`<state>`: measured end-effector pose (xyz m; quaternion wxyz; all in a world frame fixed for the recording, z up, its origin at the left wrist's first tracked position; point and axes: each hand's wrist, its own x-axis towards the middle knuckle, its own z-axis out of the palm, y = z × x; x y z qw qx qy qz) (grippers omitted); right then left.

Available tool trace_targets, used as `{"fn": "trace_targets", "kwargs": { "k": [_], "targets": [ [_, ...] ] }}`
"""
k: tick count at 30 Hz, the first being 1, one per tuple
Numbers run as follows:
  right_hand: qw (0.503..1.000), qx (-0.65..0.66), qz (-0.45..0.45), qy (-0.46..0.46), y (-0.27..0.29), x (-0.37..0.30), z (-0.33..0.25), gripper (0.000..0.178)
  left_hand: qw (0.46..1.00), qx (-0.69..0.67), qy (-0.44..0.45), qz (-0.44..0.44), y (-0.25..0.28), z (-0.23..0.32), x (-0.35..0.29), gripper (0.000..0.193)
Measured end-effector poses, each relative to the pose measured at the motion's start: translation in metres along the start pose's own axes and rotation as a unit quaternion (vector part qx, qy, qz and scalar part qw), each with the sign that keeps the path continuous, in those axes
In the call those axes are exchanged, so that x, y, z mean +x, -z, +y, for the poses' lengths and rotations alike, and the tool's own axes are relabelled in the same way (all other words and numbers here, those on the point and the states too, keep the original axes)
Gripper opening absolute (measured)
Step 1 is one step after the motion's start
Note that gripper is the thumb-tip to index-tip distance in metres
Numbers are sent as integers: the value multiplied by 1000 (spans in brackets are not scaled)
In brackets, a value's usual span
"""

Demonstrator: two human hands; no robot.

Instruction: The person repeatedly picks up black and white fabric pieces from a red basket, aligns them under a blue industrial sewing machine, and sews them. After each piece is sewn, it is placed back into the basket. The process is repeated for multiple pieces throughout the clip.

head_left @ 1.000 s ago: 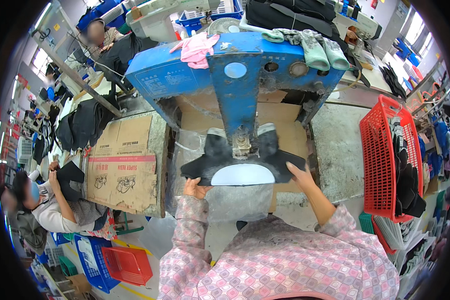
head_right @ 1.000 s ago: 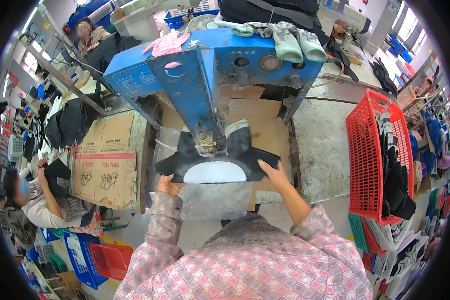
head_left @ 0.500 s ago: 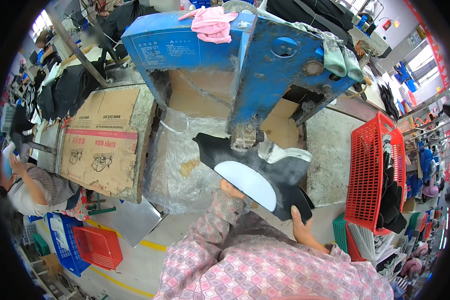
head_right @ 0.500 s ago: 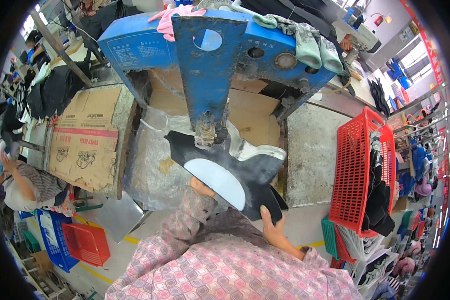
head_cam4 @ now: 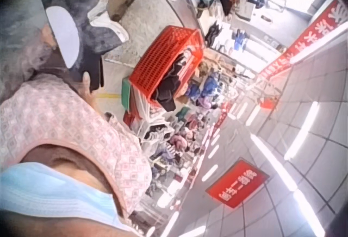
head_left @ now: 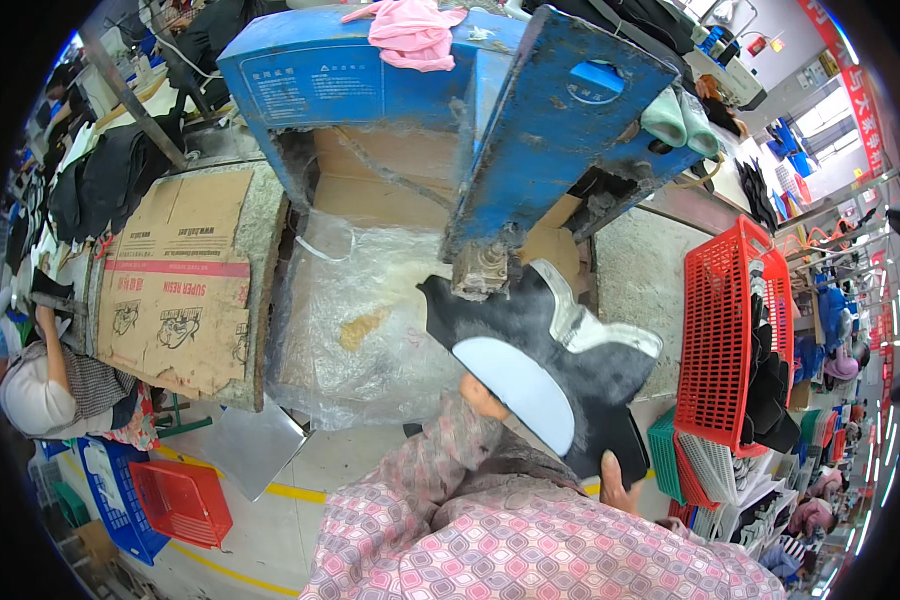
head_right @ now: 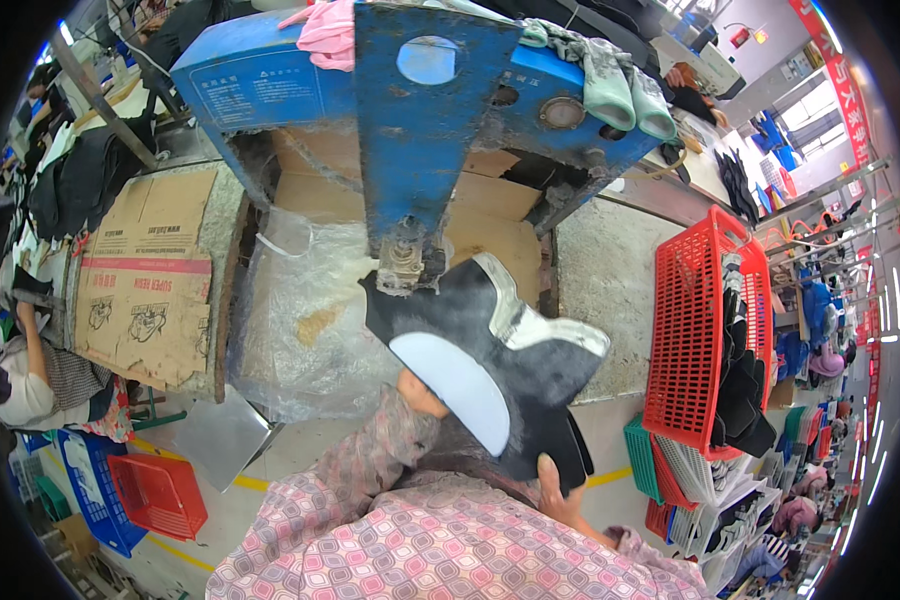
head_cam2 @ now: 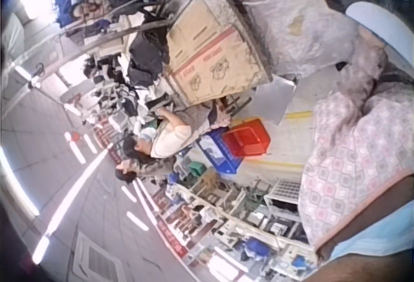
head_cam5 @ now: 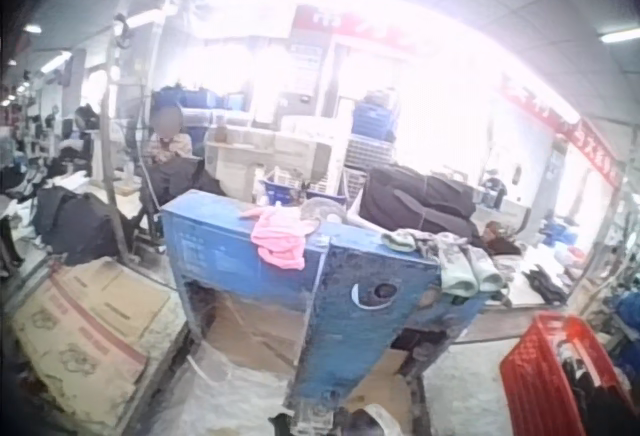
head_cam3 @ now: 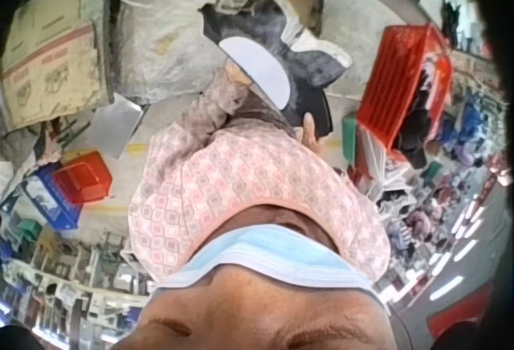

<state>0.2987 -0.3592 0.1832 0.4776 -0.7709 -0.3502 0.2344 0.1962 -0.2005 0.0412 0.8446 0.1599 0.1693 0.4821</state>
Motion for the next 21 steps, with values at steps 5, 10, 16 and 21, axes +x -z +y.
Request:
{"fn": "trace_targets", "kwargs": {
  "k": [5, 10, 16, 21],
  "targets": [
    [992, 119, 35, -1, -3, 4, 3, 23, 999, 12, -32, -17, 7, -9, -6, 33],
    [992, 107, 61, -8, 11, -8, 13, 22, 985, 122, -22, -123, 3, -19, -3, 30],
    [964, -231, 9, 133, 21, 3, 49, 26, 977, -166, 78, -109, -1, -11, 31, 25],
    [991, -57, -118, 28, 25, 7, 42, 37, 917, -322, 197, 132, -10, 5, 39, 15]
  ]
}}
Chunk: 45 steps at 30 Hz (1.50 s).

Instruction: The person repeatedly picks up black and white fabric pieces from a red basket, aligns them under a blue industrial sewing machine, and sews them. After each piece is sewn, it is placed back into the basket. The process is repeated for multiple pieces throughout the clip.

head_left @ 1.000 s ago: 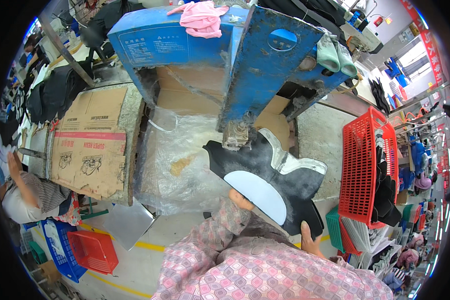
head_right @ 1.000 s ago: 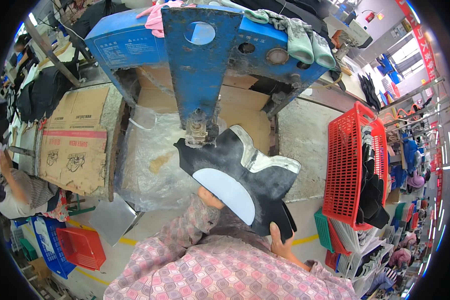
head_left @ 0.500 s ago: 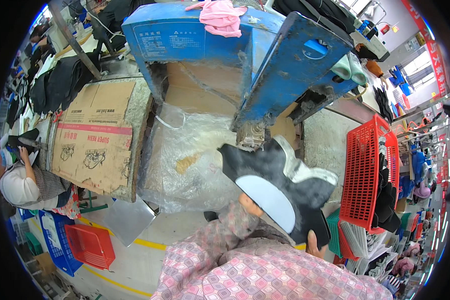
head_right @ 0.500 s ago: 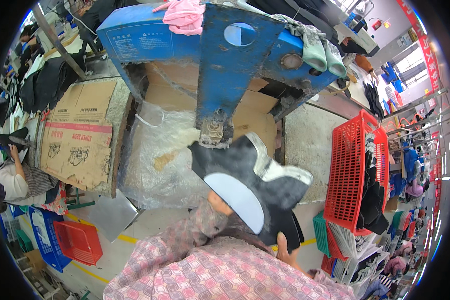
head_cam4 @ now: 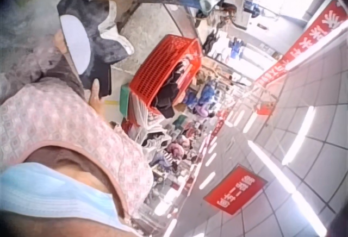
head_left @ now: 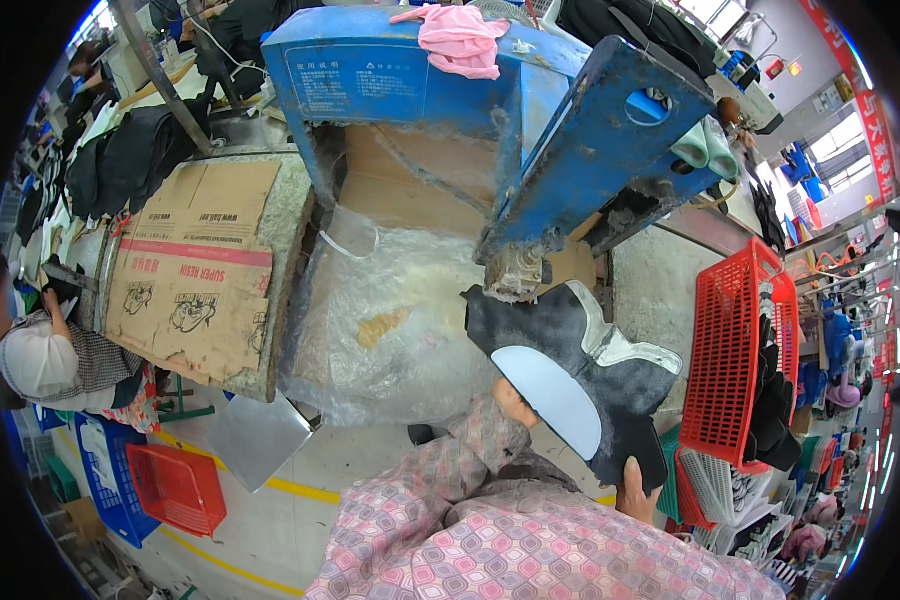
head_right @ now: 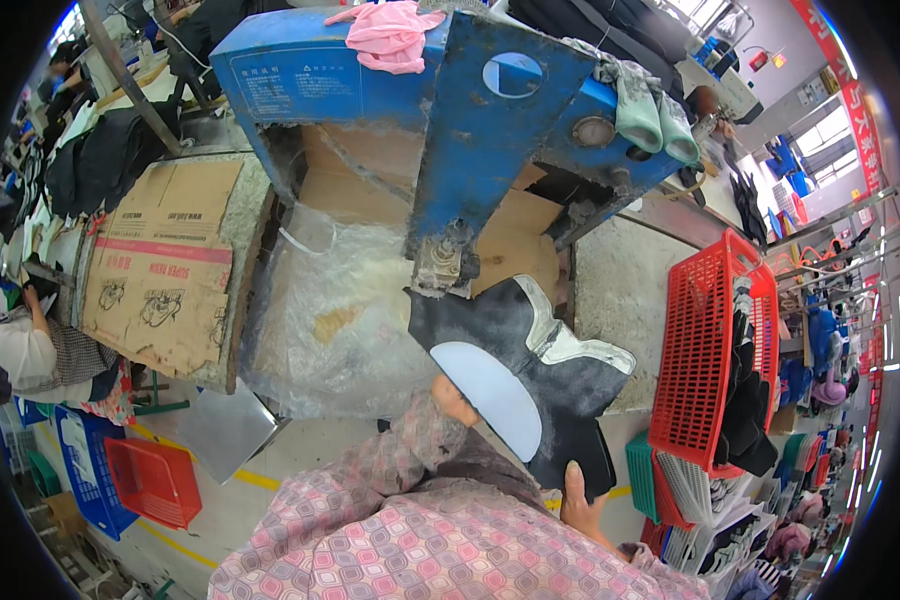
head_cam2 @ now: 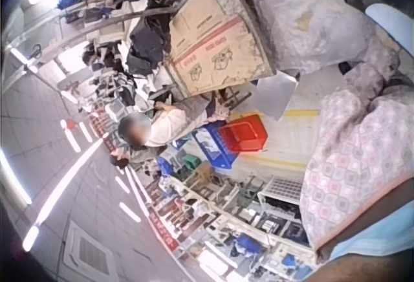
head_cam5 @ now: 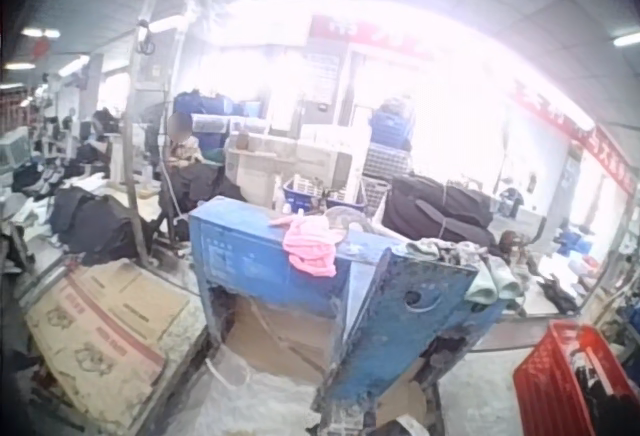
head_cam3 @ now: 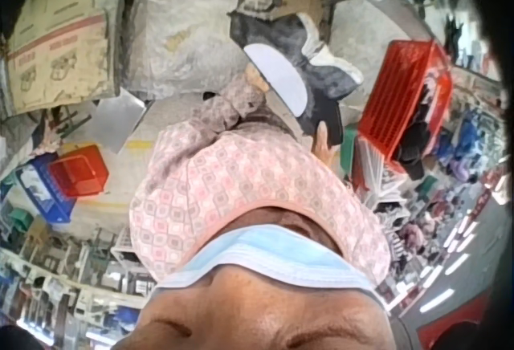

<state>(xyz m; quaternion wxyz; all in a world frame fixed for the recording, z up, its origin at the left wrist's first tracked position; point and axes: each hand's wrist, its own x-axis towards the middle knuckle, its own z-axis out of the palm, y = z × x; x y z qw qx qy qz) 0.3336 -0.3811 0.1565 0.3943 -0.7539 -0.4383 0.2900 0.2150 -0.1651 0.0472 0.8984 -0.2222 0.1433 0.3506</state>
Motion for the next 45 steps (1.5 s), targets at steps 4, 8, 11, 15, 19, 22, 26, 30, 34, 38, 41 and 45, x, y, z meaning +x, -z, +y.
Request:
{"fn": "trace_targets", "kwargs": {
  "k": [4, 8, 11, 15, 19, 22, 26, 30, 34, 38, 41, 45],
  "targets": [
    [993, -90, 50, -58, -18, 28, -20, 42, 902, 108, -41, -416, 0, 10, 12, 26],
    [932, 320, 127, -109, -33, 50, -31, 31, 957, 127, -60, -254, 14, 19, 39, 28],
    [941, 300, 111, -114, -29, 49, -33, 34, 954, 68, -13, -292, 19, 18, 51, 27],
    [931, 316, 134, -121, -20, 37, -34, 34, 737, 287, -203, -577, 19, 9, 42, 23],
    [953, 266, 65, -131, -28, 42, -36, 33, 960, 56, -30, -273, 23, 13, 19, 25],
    [922, 362, 50, -126, -38, 68, -29, 39, 964, 223, -132, -51, 31, 49, 4, 31],
    [893, 417, 87, -144, -58, 127, -4, 50, 762, 561, -319, -58, 16, 140, -28, 48],
    [941, 288, 66, -164, -76, 187, 2, 64, 963, 199, -133, -126, -27, 210, -78, 73],
    [956, 225, 62, -178, -102, 226, 2, 62, 944, 232, -203, -119, -51, 203, -85, 72],
    [941, 300, 65, -141, -51, 242, 25, 49, 956, 219, -127, -148, -46, 181, -37, 68],
    [965, 178, 130, -144, -53, 251, 34, 66, 970, 157, -62, -177, -41, 198, -12, 62],
    [969, 175, 45, -168, -115, 255, 19, 76, 913, 257, -133, -286, -39, 242, -35, 59]
  ]
}}
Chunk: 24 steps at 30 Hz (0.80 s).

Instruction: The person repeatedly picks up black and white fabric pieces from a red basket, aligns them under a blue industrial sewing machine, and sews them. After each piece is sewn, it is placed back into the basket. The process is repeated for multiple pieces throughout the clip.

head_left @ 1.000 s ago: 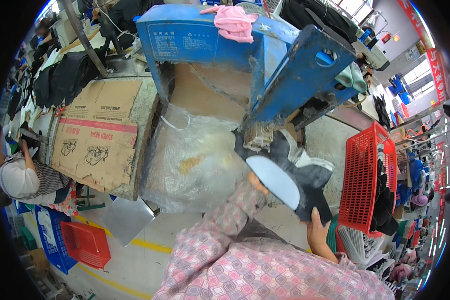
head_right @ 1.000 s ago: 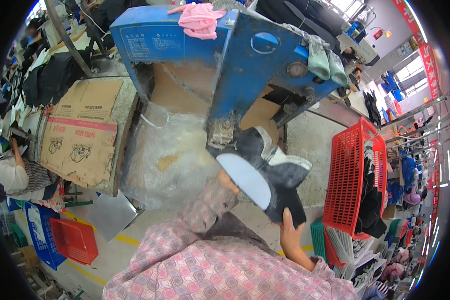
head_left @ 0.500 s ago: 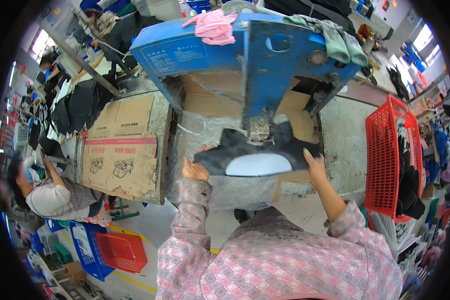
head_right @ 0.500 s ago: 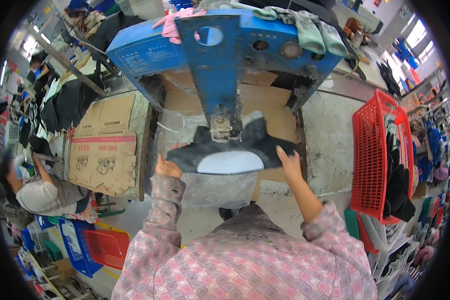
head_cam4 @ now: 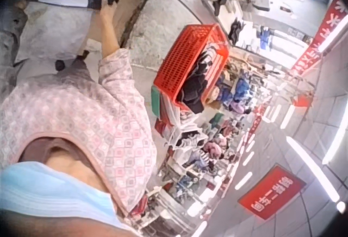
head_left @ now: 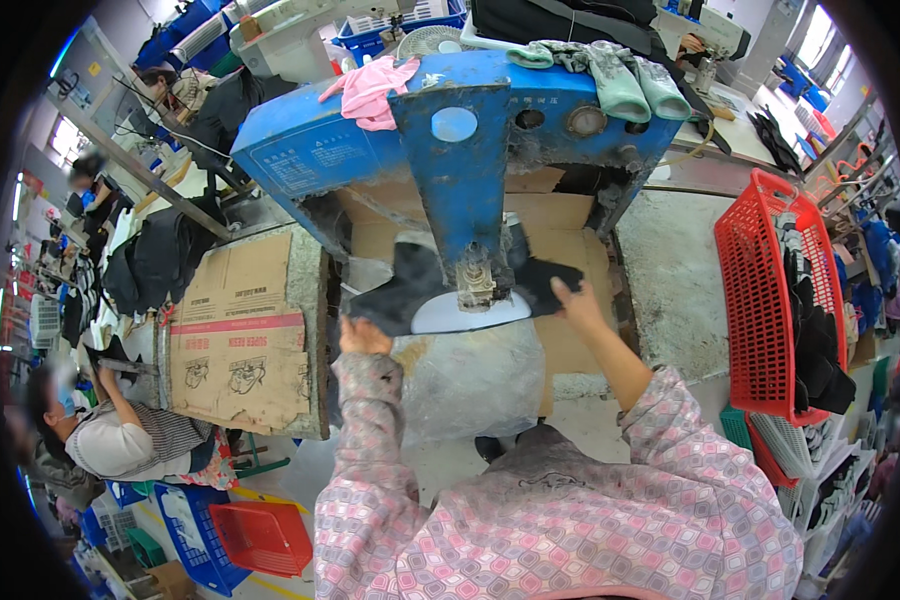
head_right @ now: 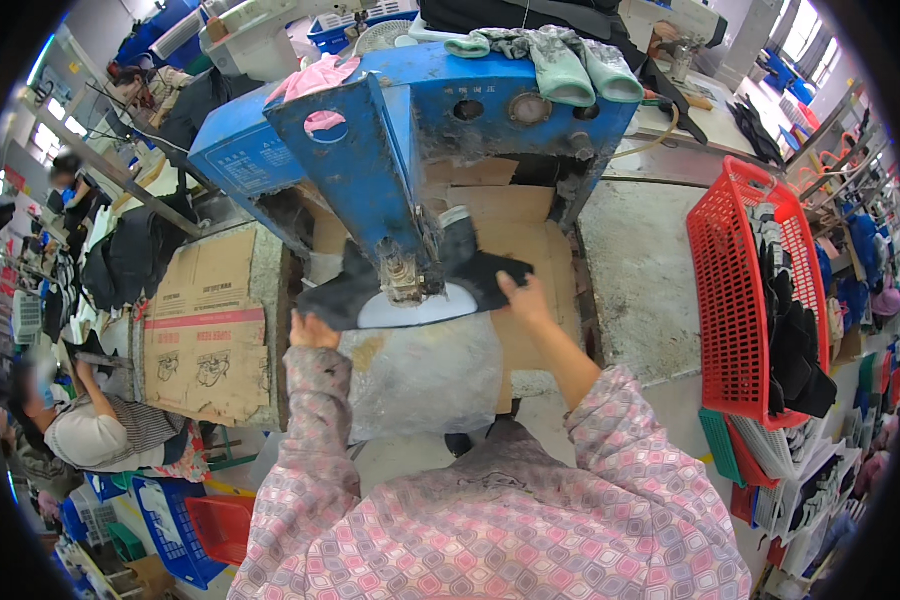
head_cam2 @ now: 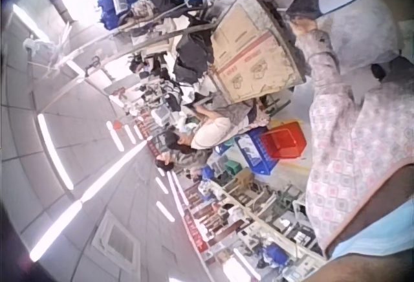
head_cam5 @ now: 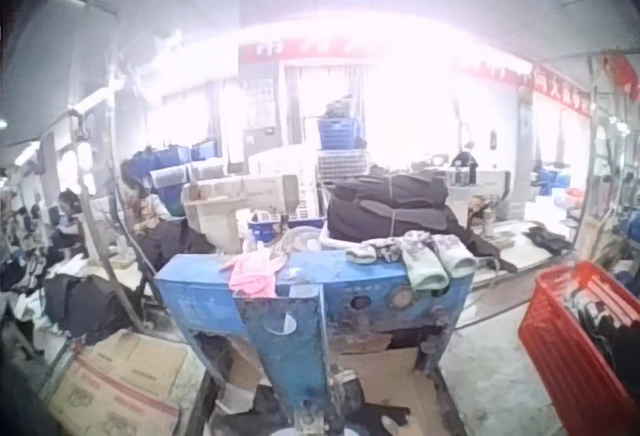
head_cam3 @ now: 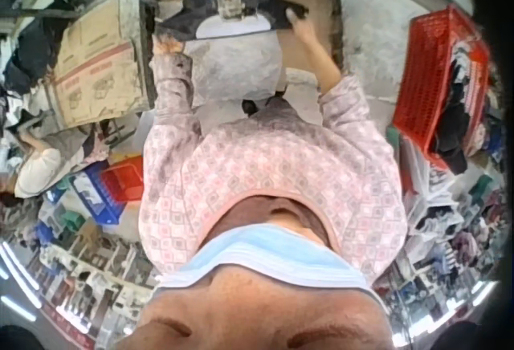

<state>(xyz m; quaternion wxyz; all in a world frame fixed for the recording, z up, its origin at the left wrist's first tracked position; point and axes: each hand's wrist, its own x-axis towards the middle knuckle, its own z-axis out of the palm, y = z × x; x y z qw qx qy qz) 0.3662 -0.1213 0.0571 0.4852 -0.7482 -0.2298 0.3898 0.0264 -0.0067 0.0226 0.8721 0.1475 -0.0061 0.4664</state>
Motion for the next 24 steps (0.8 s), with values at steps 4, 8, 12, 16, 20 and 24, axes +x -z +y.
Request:
{"fn": "trace_targets", "kwargs": {
  "k": [4, 8, 12, 16, 20, 24],
  "targets": [
    [977, 167, -123, -57, -7, -8, -12, 61, 996, -7, -37, 76, -14, 27, -41, 63],
    [968, 159, -171, -89, -5, -15, -30, 82, 980, 56, 81, 175, -39, 38, -71, 62],
    [954, 173, -234, -76, -27, -18, -25, 93, 951, 152, 26, 268, -58, 41, -79, 60],
    [979, 126, -145, -72, 26, 9, -12, 80, 943, 68, 158, 284, -46, 8, -47, 61],
    [983, 144, -104, -47, 79, 44, -14, 79, 978, 4, 178, 110, -12, -35, 13, 60],
    [991, 125, -39, -21, 63, 45, -27, 85, 967, 31, 223, 121, -4, -26, 32, 57]
  ]
}}
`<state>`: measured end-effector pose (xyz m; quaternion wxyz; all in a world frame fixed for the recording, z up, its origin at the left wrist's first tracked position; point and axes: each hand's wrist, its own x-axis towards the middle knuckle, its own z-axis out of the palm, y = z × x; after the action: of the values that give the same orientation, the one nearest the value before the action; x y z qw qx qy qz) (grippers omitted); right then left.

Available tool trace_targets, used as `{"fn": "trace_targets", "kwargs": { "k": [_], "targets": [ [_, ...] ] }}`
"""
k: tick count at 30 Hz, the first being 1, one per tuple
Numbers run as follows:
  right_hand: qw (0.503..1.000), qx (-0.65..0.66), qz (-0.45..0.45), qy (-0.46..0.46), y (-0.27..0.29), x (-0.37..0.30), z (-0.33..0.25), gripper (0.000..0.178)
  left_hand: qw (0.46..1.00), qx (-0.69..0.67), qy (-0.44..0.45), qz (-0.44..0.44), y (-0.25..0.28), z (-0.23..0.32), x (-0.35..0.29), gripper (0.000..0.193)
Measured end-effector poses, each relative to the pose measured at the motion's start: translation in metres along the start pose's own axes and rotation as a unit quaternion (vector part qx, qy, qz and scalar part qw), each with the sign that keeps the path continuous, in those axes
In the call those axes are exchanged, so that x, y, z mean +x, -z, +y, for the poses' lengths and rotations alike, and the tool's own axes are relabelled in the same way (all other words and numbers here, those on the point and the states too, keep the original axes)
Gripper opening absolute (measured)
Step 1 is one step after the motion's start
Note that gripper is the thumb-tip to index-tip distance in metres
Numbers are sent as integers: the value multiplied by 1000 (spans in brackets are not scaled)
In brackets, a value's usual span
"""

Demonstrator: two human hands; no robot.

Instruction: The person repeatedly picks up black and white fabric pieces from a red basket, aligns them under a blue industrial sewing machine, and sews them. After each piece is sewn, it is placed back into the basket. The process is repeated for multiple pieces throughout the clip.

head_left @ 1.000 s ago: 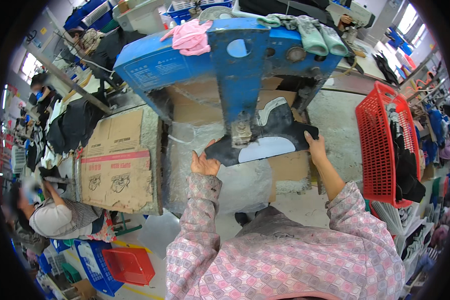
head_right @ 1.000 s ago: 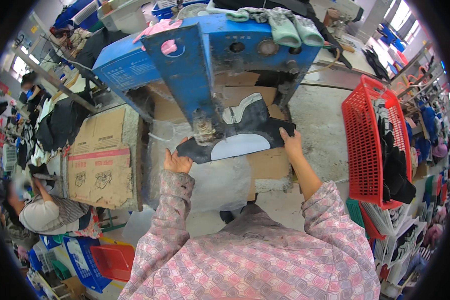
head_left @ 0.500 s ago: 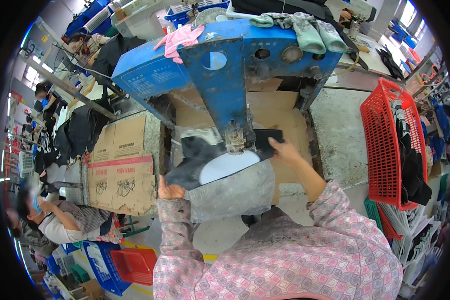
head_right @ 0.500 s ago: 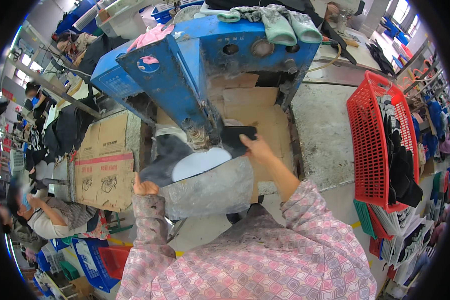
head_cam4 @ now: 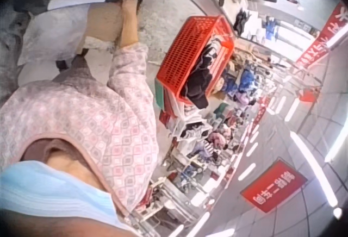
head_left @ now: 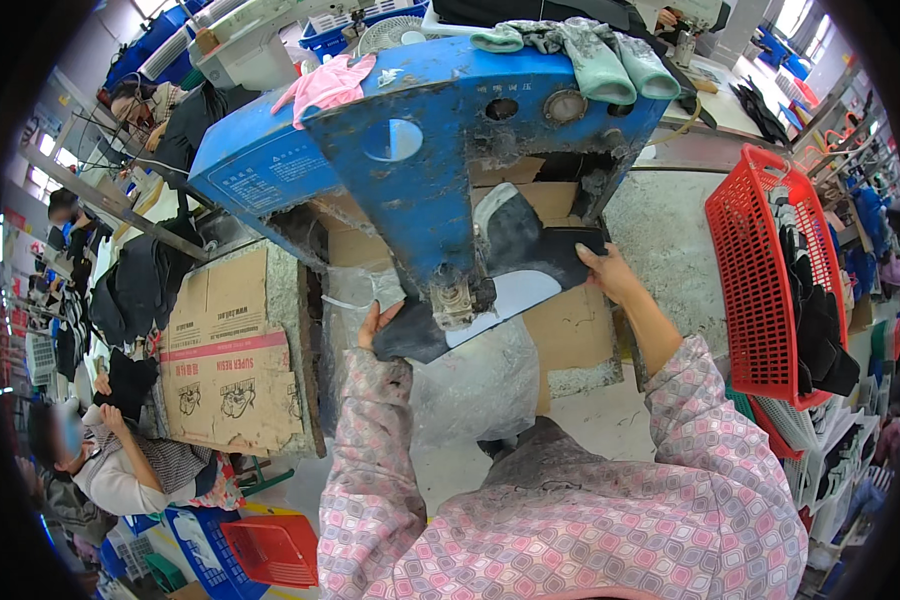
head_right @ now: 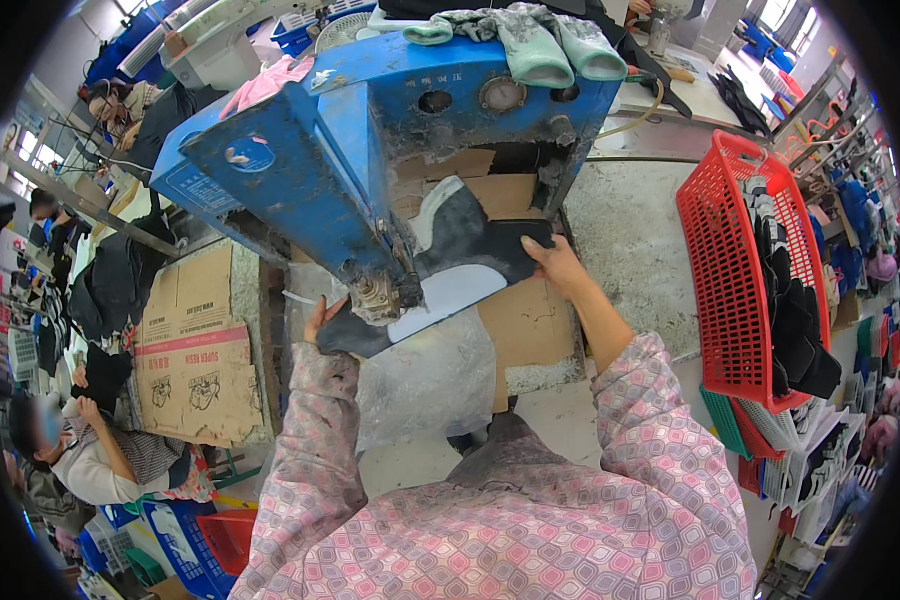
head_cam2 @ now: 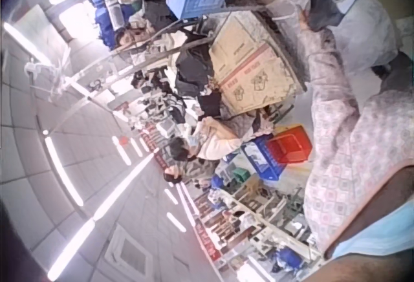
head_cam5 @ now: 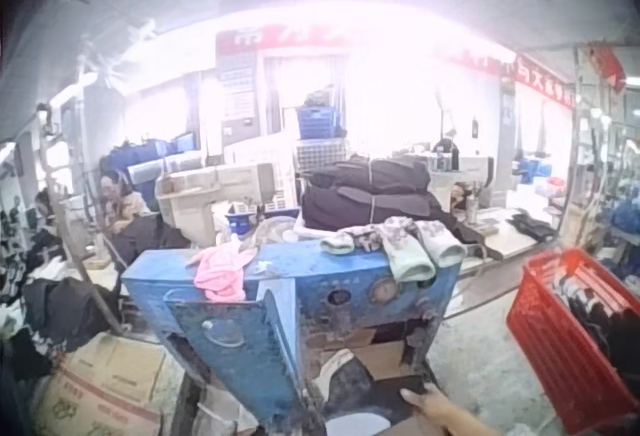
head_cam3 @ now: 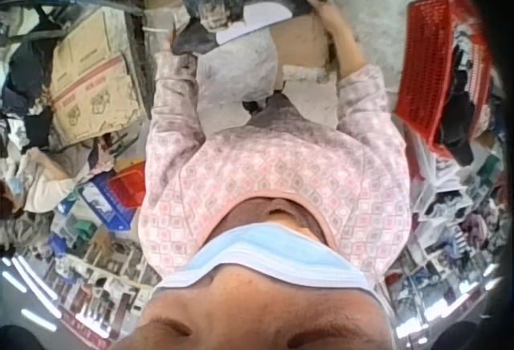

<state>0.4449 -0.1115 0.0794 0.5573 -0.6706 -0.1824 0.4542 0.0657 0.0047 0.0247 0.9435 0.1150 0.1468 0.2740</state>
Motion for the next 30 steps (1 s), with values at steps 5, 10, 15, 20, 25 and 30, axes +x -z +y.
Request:
{"fn": "trace_targets", "kwargs": {
  "k": [5, 10, 15, 20, 25, 30],
  "targets": [
    [984, -73, -135, -88, -40, -19, 8, 74, 889, 210, -27, 407, -33, 14, -95, 38],
    [938, 117, -305, -117, -68, -30, 18, 42, 927, 214, 37, 305, -58, -4, -155, 28],
    [767, 516, -284, -255, -78, -70, 70, 40, 854, 391, 0, 343, -58, -47, -174, 8],
    [790, 468, -294, -267, -137, -113, 144, 25, 884, 316, -117, 325, -104, -93, -222, 9],
    [772, 459, -302, -321, -161, -148, 148, 21, 874, 275, -174, 360, -132, -105, -237, 10],
    [814, 444, -258, -272, -129, -146, 126, 20, 865, 308, -107, 383, -115, -112, -227, 9]
  ]
}}
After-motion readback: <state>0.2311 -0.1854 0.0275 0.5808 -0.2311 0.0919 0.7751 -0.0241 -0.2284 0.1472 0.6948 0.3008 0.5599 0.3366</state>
